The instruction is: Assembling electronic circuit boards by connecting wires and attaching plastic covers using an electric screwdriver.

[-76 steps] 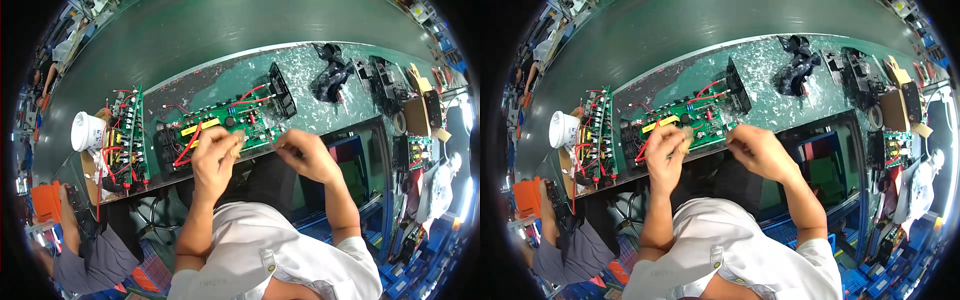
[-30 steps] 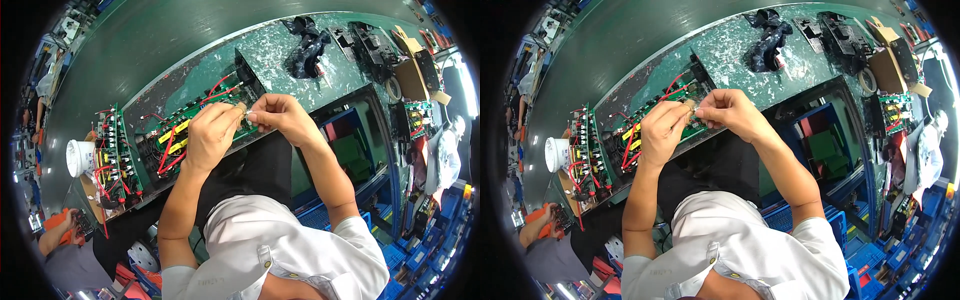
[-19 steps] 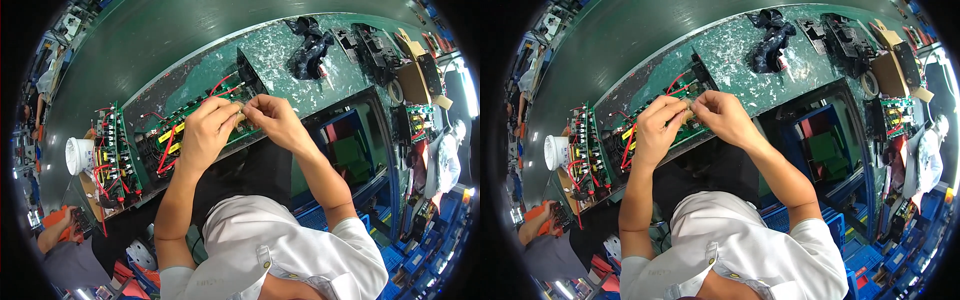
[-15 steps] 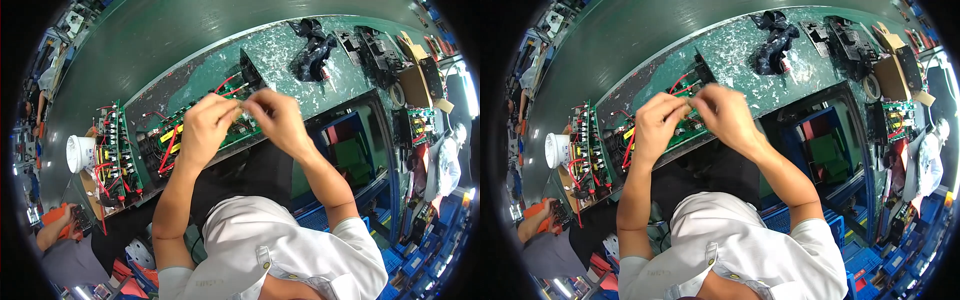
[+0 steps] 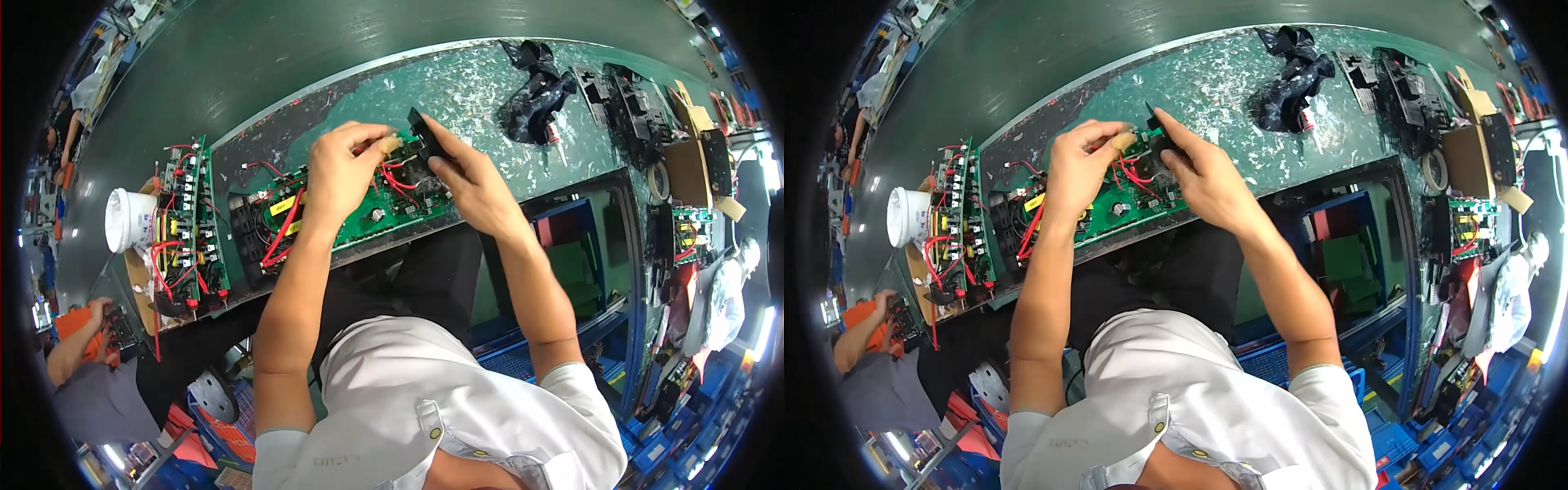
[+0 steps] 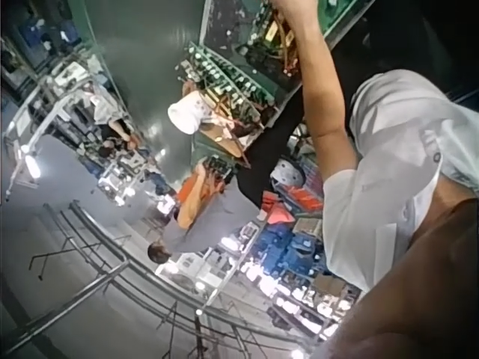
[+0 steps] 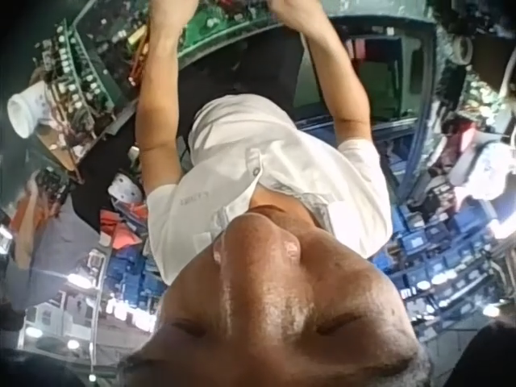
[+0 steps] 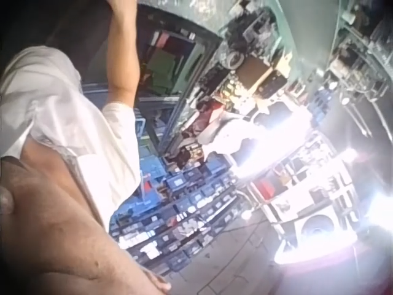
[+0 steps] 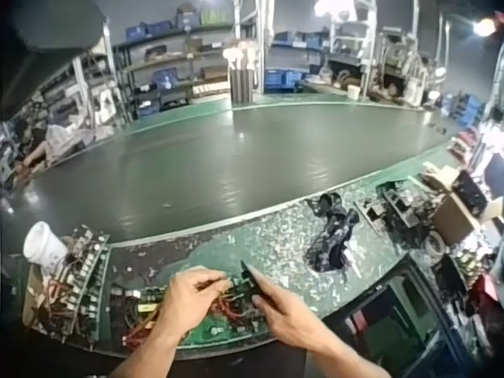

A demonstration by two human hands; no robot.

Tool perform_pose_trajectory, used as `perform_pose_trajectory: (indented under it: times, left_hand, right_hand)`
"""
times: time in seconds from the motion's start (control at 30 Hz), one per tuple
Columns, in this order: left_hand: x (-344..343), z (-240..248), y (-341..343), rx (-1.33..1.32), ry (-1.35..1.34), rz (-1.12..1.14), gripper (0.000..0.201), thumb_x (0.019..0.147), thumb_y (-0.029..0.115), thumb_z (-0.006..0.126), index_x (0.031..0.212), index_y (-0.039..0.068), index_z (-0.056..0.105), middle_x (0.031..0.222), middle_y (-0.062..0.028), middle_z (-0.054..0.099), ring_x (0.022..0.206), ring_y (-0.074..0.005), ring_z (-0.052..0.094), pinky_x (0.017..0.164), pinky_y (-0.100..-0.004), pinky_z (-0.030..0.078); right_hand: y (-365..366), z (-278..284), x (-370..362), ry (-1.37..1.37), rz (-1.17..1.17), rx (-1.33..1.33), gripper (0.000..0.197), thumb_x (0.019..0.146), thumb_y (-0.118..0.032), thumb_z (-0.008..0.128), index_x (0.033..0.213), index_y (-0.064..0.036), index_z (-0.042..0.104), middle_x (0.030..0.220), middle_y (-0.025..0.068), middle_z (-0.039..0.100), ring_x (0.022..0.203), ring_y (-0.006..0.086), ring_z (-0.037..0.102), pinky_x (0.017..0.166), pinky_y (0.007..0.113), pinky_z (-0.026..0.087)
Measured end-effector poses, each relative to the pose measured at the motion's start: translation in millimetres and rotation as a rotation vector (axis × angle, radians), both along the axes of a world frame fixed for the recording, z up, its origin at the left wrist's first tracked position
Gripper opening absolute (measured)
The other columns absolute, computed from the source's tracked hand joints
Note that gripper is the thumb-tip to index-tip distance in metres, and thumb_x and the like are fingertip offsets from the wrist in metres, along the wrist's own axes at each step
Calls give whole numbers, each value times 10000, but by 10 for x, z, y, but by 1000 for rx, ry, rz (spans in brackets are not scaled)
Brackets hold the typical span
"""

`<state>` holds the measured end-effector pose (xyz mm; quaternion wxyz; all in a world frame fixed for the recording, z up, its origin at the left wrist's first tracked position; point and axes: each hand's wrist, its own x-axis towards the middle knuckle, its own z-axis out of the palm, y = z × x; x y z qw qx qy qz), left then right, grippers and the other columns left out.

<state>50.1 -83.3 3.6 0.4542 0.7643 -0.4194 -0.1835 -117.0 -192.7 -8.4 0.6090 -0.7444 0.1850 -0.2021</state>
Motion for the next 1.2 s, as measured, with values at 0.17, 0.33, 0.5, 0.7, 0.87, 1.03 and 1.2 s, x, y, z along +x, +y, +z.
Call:
perform_pose_trajectory:
  times: [0.17,0.33,0.5,0.7,0.87,1.03,1.2]
  left_hand:
    - [-54,-5,-27,-46,5,-42,156,858,64,742,1000,1,752,885,-59,707,795,-108,659,714,-254,516]
    - [-95,-39,-32,-99,-3,-40,160,854,60,746,1000,-6,747,899,-64,710,813,-116,668,715,-250,521]
    - [-107,-80,-38,-181,0,-9,162,819,56,766,972,5,748,860,-114,714,720,-186,693,636,-292,514]
    - [-136,-37,-50,-152,-49,-2,158,820,53,765,967,-2,744,858,-118,714,721,-188,694,635,-295,515]
    - [-140,-67,-32,-187,-68,6,154,820,50,763,963,-2,742,853,-121,712,718,-193,694,636,-296,515]
    - [-169,-44,-34,-173,-98,5,149,824,38,752,967,-2,738,856,-129,709,718,-216,696,640,-305,521]
    - [-168,-97,-9,-220,-194,-14,127,838,13,720,962,-10,731,858,-134,707,719,-241,699,633,-318,525]
  right_hand:
    - [108,67,-6,-15,-47,93,510,980,-10,510,1478,4,401,1395,179,547,1271,189,517,1064,303,385]
    - [94,46,-14,-13,-41,96,511,984,14,497,1484,16,391,1424,136,523,1297,155,473,1091,287,356]
    - [91,55,-17,-12,-34,90,510,986,15,493,1485,18,387,1430,140,519,1299,156,471,1093,287,354]
    - [89,50,-17,-14,-29,118,514,986,14,493,1488,16,382,1431,141,519,1305,157,466,1097,289,349]
    - [107,57,-7,-10,-34,103,517,985,12,498,1488,17,382,1432,140,518,1306,158,465,1095,290,351]
    - [124,56,-22,-5,-52,91,514,983,8,503,1484,14,389,1417,148,534,1292,159,483,1085,291,362]
    - [151,101,-30,57,-67,18,512,980,-1,513,1481,-8,406,1357,167,584,1219,137,525,1041,287,404]
